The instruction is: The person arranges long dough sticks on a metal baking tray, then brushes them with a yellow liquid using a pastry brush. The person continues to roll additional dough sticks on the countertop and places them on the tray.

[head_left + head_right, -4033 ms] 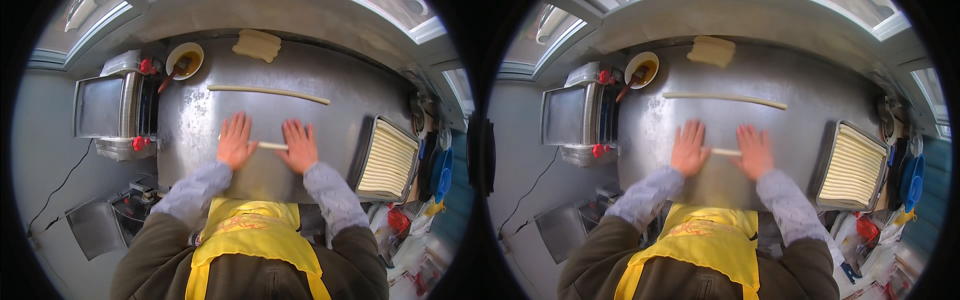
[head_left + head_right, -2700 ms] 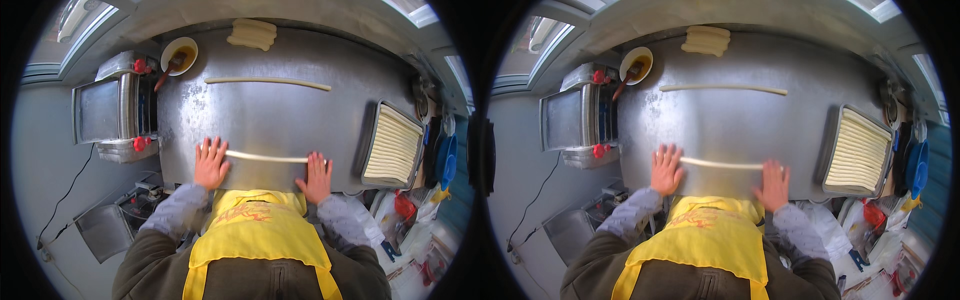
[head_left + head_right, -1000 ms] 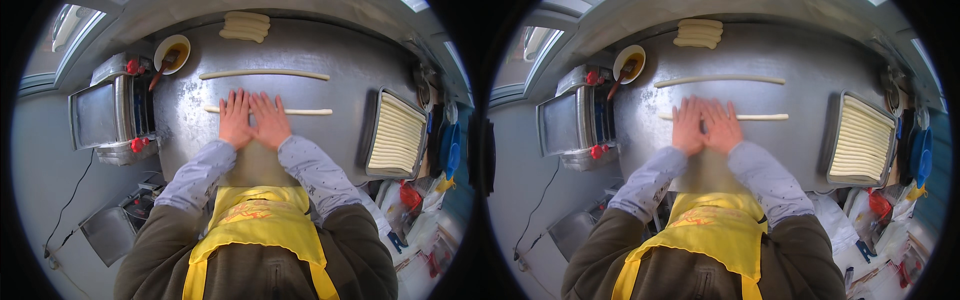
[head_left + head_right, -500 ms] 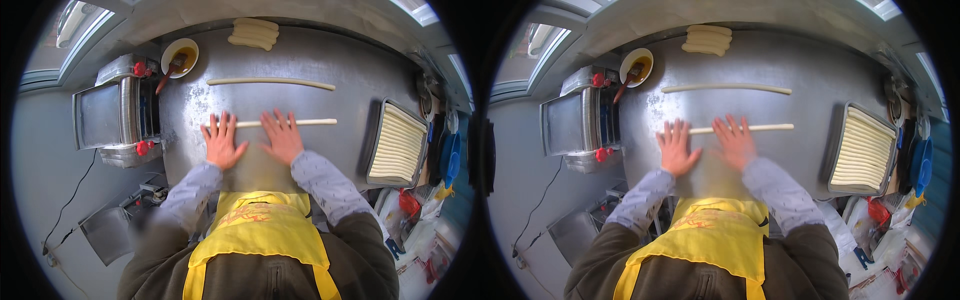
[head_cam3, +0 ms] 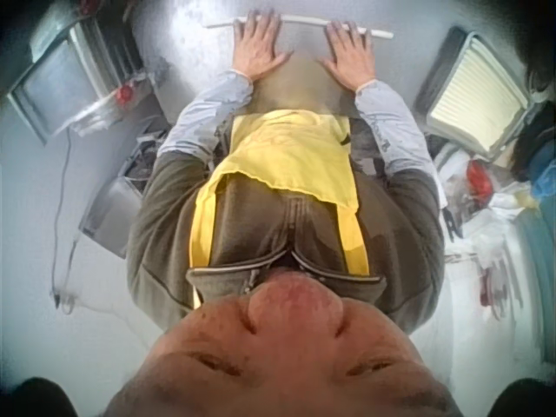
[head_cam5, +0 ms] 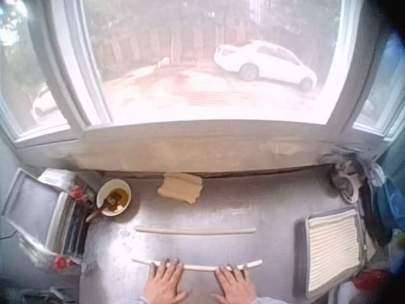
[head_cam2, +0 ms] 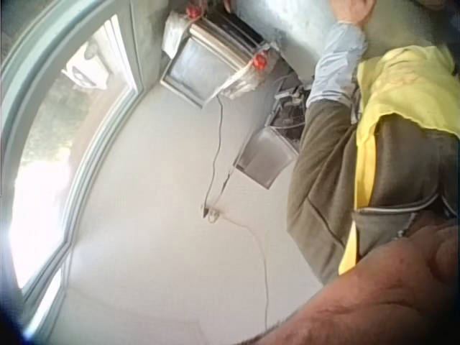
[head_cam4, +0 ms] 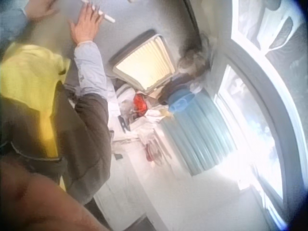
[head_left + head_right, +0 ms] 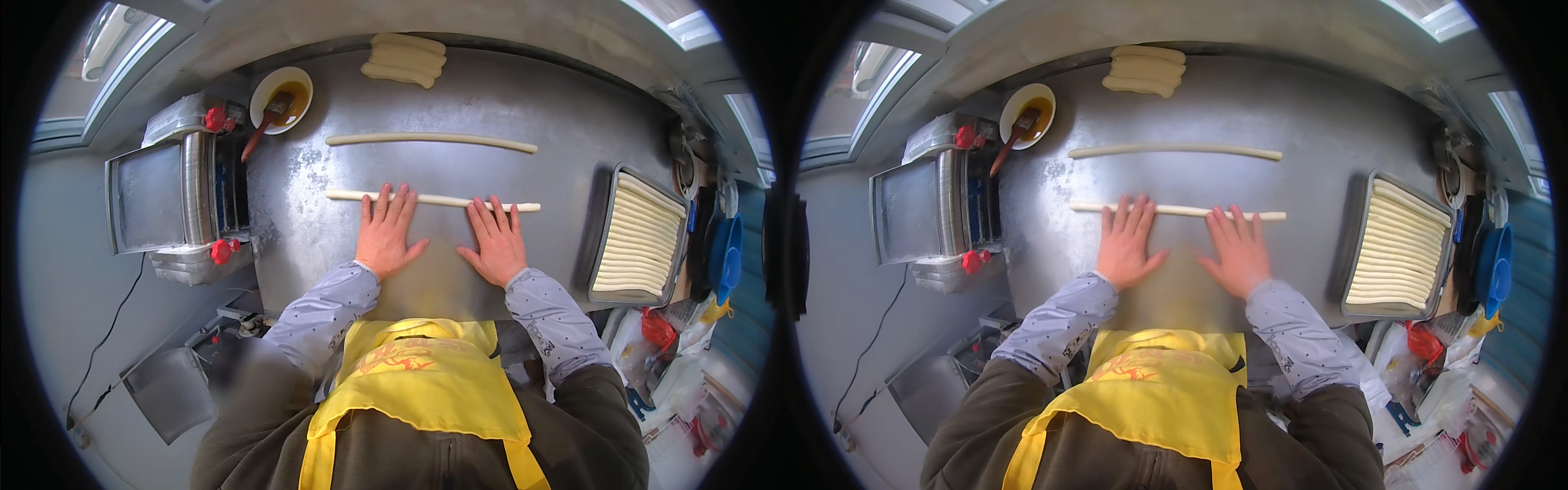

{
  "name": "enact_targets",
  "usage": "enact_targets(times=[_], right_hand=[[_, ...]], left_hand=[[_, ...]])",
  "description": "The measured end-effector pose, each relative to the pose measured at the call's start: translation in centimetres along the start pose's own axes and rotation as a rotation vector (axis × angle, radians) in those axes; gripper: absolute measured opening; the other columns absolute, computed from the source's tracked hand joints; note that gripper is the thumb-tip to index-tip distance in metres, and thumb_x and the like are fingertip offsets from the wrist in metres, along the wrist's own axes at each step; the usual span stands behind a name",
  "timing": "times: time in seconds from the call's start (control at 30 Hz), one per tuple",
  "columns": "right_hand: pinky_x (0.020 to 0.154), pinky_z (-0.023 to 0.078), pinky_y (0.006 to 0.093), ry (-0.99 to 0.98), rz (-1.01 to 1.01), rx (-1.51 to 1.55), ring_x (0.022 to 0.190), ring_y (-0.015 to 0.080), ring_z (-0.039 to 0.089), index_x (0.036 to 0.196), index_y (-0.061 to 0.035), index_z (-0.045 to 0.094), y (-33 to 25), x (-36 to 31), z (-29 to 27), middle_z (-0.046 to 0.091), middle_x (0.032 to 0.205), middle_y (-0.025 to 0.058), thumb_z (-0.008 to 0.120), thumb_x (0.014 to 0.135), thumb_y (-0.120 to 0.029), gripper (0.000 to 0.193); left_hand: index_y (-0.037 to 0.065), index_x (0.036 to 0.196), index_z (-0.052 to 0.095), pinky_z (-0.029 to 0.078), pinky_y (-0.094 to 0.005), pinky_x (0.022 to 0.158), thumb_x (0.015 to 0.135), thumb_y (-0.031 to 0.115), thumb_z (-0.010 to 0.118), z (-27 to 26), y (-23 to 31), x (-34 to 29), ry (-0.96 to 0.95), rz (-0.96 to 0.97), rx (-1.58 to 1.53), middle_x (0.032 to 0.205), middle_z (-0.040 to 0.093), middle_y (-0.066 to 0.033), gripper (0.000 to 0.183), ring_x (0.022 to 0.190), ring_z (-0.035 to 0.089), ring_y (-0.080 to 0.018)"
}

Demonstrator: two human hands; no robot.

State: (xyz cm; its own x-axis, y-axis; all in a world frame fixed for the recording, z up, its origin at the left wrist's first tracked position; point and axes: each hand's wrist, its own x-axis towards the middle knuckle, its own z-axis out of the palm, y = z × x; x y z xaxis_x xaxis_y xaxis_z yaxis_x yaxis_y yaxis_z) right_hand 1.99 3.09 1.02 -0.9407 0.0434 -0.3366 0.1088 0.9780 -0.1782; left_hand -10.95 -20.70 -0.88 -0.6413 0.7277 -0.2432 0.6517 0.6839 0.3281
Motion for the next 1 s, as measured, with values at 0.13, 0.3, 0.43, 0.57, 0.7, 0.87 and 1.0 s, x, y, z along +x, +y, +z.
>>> enact_targets(times=[0.13, 0.3, 0.43, 0.57, 0.7, 0.87, 1.0], right_hand=[[0.132, 0.014, 0.0627, 0.285, 0.027, 0.077, 0.163, 0.0372, 0.025, 0.167, -0.0094, 0.038, 2.6, 4.9, 0.0, 0.036, 0.175, 0.0086, 0.066, 0.098, -0.059, 0.089], [0.132, 0.014, 0.064, 0.283, -0.062, 0.066, 0.163, 0.0377, 0.025, 0.167, -0.0111, 0.039, 1.3, 6.7, -0.2, 0.037, 0.175, 0.0056, 0.065, 0.099, -0.059, 0.087], [0.131, 0.013, 0.066, 0.162, -0.105, 0.09, 0.163, 0.0373, 0.025, 0.167, -0.0123, 0.039, -0.5, 1.2, 0.7, 0.037, 0.174, 0.0047, 0.064, 0.1, -0.06, 0.086], [0.132, 0.013, 0.0658, 0.372, -0.064, 0.102, 0.163, 0.0374, 0.025, 0.168, -0.0128, 0.039, 0.0, 5.5, 0.6, 0.038, 0.174, 0.0049, 0.063, 0.1, -0.061, 0.087], [0.132, 0.012, 0.0638, 0.404, -0.22, 0.169, 0.164, 0.0359, 0.024, 0.169, -0.0122, 0.036, -2.2, 10.5, 0.1, 0.037, 0.174, 0.0069, 0.059, 0.101, -0.064, 0.088], [0.134, 0.009, 0.061, 0.169, -0.217, 0.168, 0.166, 0.032, 0.021, 0.171, -0.0152, 0.032, -3.8, 5.6, 1.6, 0.031, 0.178, 0.0035, 0.052, 0.102, -0.069, 0.09], [0.134, 0.008, 0.0619, 0.231, -0.116, 0.077, 0.165, 0.0343, 0.021, 0.171, -0.0146, 0.033, 1.0, 6.2, 1.8, 0.031, 0.178, 0.004, 0.055, 0.102, -0.066, 0.089]], left_hand=[[0.01, 0.168, 0.037, 0.013, -0.0712, 0.128, 0.091, 0.058, 0.07, -0.7, -0.9, 4.8, 0.308, 0.016, 0.054, 0.176, 0.032, -0.0133, 0.098, 0.163, 0.021, -0.0464], [0.013, 0.166, 0.041, 0.01, -0.0768, 0.125, 0.09, 0.058, 0.071, -1.0, -1.5, 5.4, 0.251, 0.051, 0.013, 0.175, 0.032, -0.0166, 0.093, 0.16, 0.017, -0.0565], [0.021, 0.168, 0.042, 0.004, -0.0809, 0.123, 0.087, 0.064, 0.072, 0.2, 0.8, -1.1, 0.145, 0.011, 0.015, 0.176, 0.031, -0.0138, 0.096, 0.158, 0.014, -0.0626], [0.024, 0.169, 0.04, 0.003, -0.0824, 0.122, 0.087, 0.064, 0.071, 0.9, 0.5, 3.3, 0.304, -0.054, 0.077, 0.178, 0.027, -0.0145, 0.096, 0.158, 0.008, -0.0655], [0.02, 0.171, 0.034, 0.003, -0.0816, 0.122, 0.091, 0.066, 0.068, 0.0, -1.1, 6.9, 0.392, 0.001, 0.089, 0.181, 0.018, -0.014, 0.098, 0.162, 0.005, -0.0582], [0.013, 0.171, 0.032, 0.002, -0.0785, 0.125, 0.093, 0.064, 0.066, -0.6, -2.0, -0.5, 0.155, -0.08, 0.008, 0.178, 0.026, -0.0164, 0.1, 0.165, 0.014, -0.0474], [0.01, 0.169, 0.034, 0.003, -0.0774, 0.125, 0.095, 0.062, 0.065, -1.0, -4.5, 0.9, 0.181, -0.168, 0.112, 0.178, 0.026, -0.0179, 0.097, 0.165, 0.015, -0.0453]])
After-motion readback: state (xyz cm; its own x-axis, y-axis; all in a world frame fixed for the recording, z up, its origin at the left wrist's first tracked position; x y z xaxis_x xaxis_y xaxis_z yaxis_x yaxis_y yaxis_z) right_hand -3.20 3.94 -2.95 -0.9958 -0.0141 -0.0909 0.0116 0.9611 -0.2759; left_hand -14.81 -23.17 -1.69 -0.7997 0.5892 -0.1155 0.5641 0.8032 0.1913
